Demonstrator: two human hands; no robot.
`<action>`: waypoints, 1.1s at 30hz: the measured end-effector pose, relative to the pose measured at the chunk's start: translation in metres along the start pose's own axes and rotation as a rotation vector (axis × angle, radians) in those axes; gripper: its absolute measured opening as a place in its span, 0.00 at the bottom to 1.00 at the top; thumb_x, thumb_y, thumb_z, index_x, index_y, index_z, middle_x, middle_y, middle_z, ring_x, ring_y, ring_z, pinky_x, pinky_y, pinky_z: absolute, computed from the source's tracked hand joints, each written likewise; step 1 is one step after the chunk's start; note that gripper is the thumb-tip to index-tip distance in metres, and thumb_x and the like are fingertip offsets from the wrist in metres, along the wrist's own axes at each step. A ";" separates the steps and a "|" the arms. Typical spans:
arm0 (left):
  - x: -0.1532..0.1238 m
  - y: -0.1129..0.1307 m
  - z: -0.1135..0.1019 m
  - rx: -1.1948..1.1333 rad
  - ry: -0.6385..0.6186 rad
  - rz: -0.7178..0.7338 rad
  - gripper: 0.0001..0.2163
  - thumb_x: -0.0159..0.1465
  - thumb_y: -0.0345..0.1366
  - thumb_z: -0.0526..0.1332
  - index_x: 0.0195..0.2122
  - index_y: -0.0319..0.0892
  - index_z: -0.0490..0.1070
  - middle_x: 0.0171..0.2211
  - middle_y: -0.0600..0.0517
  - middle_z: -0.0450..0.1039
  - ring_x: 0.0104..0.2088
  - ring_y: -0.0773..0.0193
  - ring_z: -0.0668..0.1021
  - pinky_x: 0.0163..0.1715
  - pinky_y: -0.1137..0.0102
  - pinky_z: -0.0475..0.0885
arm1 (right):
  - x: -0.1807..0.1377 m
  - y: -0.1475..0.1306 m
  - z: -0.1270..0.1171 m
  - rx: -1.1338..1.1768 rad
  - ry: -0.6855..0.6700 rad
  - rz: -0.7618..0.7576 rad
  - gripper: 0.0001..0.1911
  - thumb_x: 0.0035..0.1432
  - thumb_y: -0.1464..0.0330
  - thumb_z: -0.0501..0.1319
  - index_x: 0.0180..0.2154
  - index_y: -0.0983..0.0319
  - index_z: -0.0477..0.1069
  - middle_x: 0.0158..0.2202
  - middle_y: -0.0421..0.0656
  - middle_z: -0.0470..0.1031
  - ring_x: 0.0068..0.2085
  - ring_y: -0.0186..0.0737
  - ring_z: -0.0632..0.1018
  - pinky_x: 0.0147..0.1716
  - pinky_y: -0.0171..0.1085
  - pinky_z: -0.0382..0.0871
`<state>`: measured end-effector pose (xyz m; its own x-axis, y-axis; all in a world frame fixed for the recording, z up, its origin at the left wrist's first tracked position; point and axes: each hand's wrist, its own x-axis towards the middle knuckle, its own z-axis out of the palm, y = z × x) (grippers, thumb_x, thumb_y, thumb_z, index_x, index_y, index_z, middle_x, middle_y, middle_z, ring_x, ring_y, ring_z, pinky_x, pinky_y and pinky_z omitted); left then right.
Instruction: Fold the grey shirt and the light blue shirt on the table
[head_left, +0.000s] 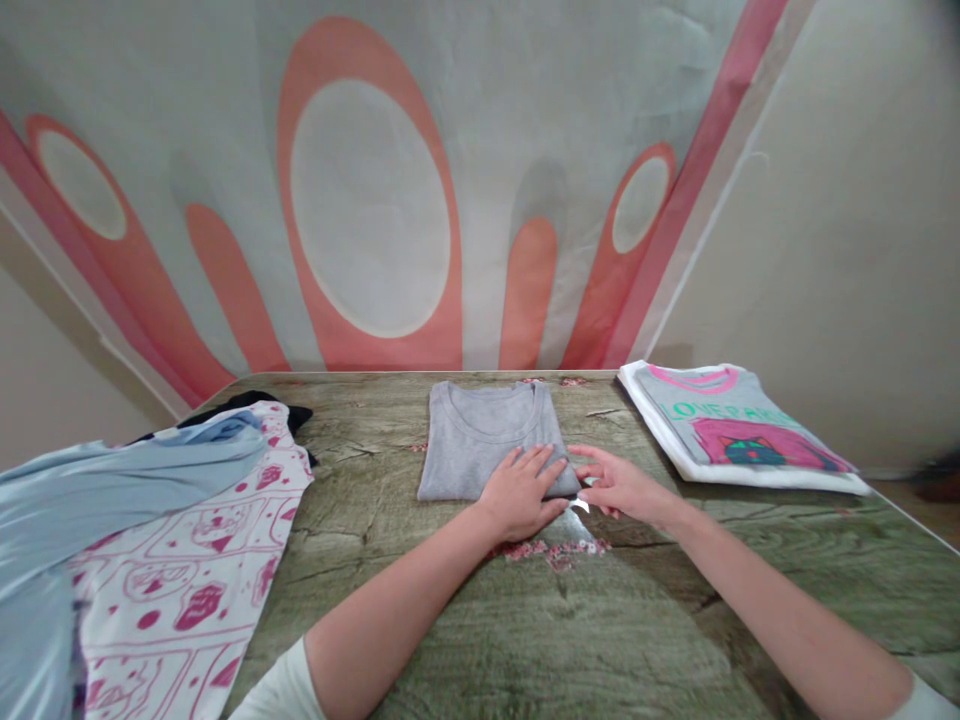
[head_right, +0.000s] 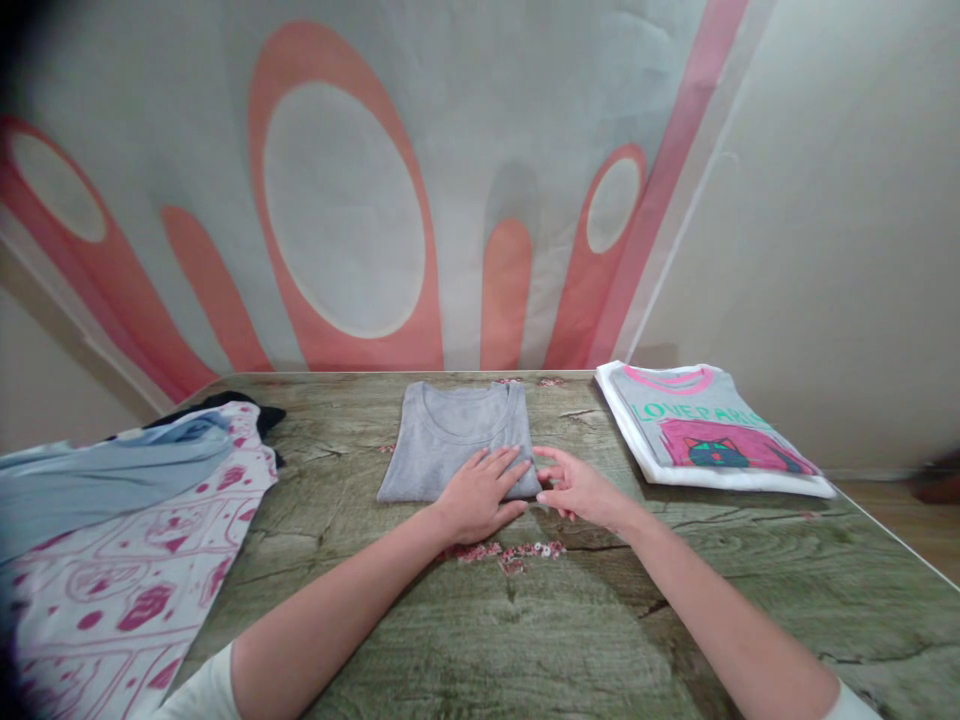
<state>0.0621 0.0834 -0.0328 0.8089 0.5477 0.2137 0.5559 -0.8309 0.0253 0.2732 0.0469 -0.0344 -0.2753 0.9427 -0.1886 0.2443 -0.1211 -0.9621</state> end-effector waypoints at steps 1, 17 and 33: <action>0.000 0.000 0.000 0.003 -0.003 -0.001 0.26 0.65 0.52 0.44 0.61 0.45 0.51 0.63 0.47 0.48 0.61 0.55 0.54 0.57 0.57 0.49 | 0.001 0.001 0.001 -0.026 0.014 -0.003 0.36 0.46 0.66 0.63 0.56 0.56 0.51 0.36 0.39 0.71 0.17 0.23 0.64 0.14 0.27 0.57; 0.001 0.000 0.002 -0.005 0.020 0.003 0.25 0.64 0.51 0.46 0.60 0.47 0.52 0.63 0.48 0.49 0.61 0.55 0.55 0.57 0.57 0.49 | 0.006 0.001 0.009 -0.048 0.237 0.004 0.27 0.50 0.57 0.60 0.50 0.60 0.58 0.27 0.36 0.68 0.18 0.27 0.64 0.14 0.28 0.54; 0.000 0.000 0.004 -0.044 0.029 -0.017 0.28 0.65 0.51 0.44 0.61 0.39 0.51 0.62 0.44 0.51 0.61 0.55 0.55 0.58 0.59 0.47 | 0.006 0.007 0.022 -0.855 0.423 -0.426 0.20 0.61 0.64 0.48 0.52 0.63 0.63 0.52 0.50 0.67 0.53 0.45 0.67 0.51 0.47 0.62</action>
<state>0.0627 0.0836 -0.0364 0.7933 0.5590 0.2412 0.5599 -0.8254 0.0715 0.2530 0.0449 -0.0465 -0.1856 0.9075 0.3769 0.8252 0.3522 -0.4416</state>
